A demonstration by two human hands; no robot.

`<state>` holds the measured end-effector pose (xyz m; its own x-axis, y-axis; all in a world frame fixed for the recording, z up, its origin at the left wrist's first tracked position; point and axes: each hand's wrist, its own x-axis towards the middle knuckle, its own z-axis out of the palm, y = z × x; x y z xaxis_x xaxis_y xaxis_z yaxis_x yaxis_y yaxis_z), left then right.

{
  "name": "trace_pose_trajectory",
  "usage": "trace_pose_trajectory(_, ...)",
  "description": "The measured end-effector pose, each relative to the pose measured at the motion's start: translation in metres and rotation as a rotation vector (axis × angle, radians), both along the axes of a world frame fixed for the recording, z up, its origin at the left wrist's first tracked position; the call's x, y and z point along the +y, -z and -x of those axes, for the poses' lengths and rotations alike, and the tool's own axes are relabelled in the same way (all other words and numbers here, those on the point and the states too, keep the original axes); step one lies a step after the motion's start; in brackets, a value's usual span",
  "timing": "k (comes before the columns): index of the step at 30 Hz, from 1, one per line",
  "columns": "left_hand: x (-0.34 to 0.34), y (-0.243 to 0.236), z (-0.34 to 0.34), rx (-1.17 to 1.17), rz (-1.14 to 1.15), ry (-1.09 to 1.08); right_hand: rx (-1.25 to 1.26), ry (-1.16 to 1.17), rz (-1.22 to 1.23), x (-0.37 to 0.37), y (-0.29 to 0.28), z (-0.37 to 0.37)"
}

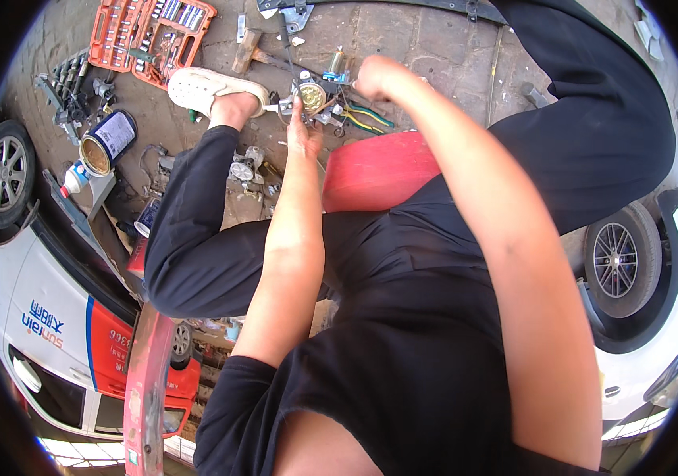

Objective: The person sits on a low stool in a cluttered workshop and works on a mechanical assembly, likely a carburetor. They use a screwdriver to manipulate internal components and a brush to clean the part, handling various small tools and parts scattered on the ground.

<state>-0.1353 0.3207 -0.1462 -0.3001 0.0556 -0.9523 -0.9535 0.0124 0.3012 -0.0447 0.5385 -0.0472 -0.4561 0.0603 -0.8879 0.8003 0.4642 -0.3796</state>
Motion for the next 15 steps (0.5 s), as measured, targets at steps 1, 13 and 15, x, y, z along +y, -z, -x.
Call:
trace_pose_trajectory(1, 0.0, 0.002, 0.002, 0.022, -0.007, 0.024, -0.092, 0.103, 0.078, 0.011, 0.002, 0.006)
trace_pose_trajectory(13, 0.034, -0.021, -0.014, 0.174, 0.114, -0.008, -0.061, 0.85, -0.216, -0.092, -0.004, -0.032)
trace_pose_trajectory(15, 0.038, -0.016, -0.017, 0.25, 0.153, -0.076, -0.038, 0.904, -0.3, -0.104, -0.016, -0.018)
